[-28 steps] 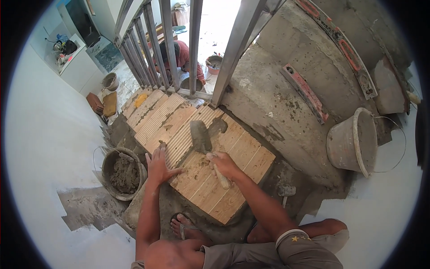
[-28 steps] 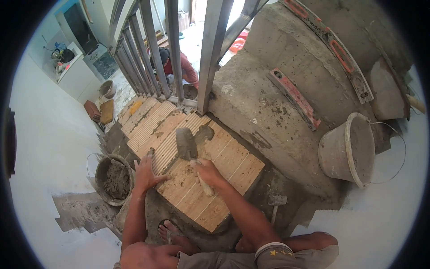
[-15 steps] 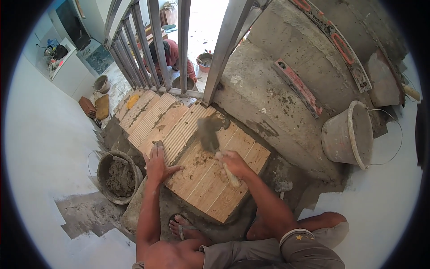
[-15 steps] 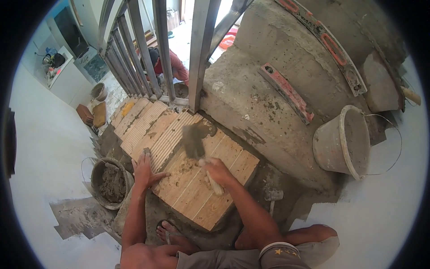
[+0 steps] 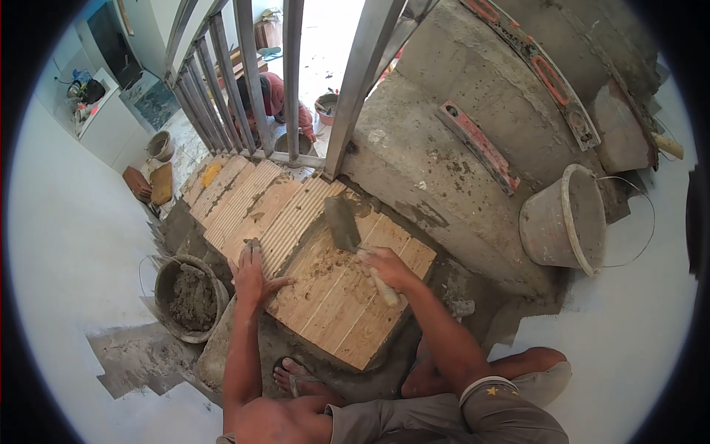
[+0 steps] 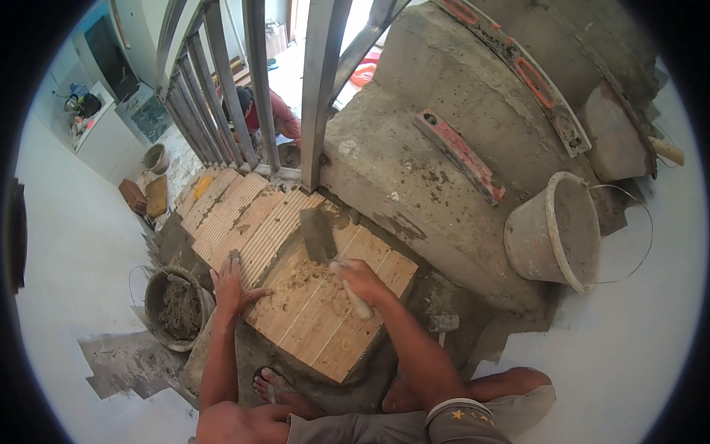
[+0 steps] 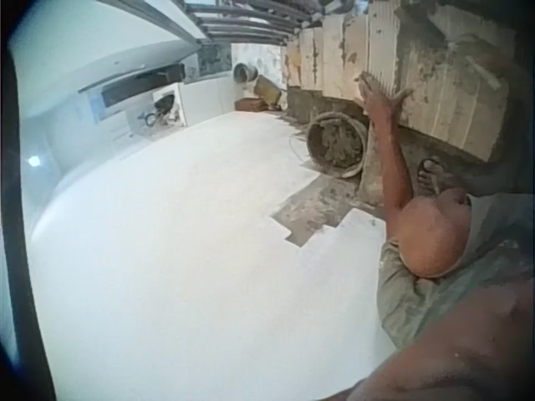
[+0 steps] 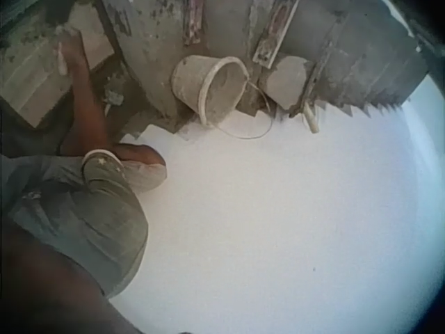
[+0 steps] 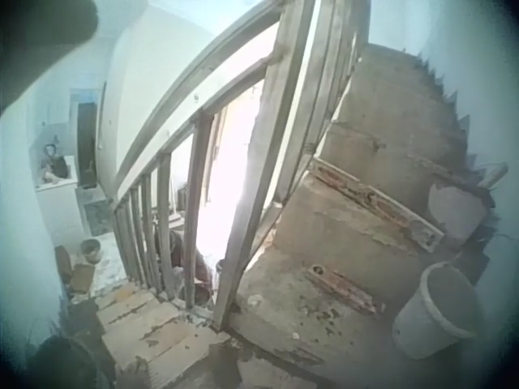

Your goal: Apply mortar and lay decorative wooden-pattern tiles on concrete stairs.

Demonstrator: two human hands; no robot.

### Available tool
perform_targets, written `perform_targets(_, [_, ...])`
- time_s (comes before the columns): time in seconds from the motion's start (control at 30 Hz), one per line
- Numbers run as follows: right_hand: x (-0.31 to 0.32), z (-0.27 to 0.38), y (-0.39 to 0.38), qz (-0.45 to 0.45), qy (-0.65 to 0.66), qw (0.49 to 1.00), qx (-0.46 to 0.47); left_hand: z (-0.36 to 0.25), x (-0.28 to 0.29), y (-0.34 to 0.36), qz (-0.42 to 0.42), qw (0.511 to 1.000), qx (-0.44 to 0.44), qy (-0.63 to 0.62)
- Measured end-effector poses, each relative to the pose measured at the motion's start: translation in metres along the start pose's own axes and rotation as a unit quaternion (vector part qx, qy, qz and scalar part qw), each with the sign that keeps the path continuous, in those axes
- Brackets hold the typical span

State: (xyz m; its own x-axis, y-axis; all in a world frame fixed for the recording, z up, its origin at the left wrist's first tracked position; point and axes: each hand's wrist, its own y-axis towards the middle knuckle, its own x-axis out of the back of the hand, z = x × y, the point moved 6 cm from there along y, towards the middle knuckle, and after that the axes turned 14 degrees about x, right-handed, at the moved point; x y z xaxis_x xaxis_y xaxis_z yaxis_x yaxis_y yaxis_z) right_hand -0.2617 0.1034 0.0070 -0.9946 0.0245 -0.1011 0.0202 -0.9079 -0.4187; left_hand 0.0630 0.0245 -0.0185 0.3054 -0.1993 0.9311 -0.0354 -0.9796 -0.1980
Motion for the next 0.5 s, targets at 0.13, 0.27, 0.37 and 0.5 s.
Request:
perform_targets(0.13, [0.009, -0.009, 0.018, -0.027, -0.009, 1.000, -0.010, -0.003, -0.004, 0.002, -0.001, 1.000, -0.001, -0.014])
perform_targets(0.27, [0.031, -0.014, -0.001, -0.079, 0.016, 0.997, 0.005, 0.000, -0.001, -0.001, -0.012, 1.000, 0.000, -0.025])
perform_targets(0.37, [0.025, -0.012, -0.030, -0.128, 0.017, 0.991, -0.017, 0.004, 0.003, -0.003, -0.009, 0.999, -0.001, -0.033])
perform_targets(0.5, [-0.006, -0.009, -0.014, -0.089, 0.075, 0.993, 0.009, 0.000, 0.001, -0.002, -0.004, 1.000, 0.004, -0.022])
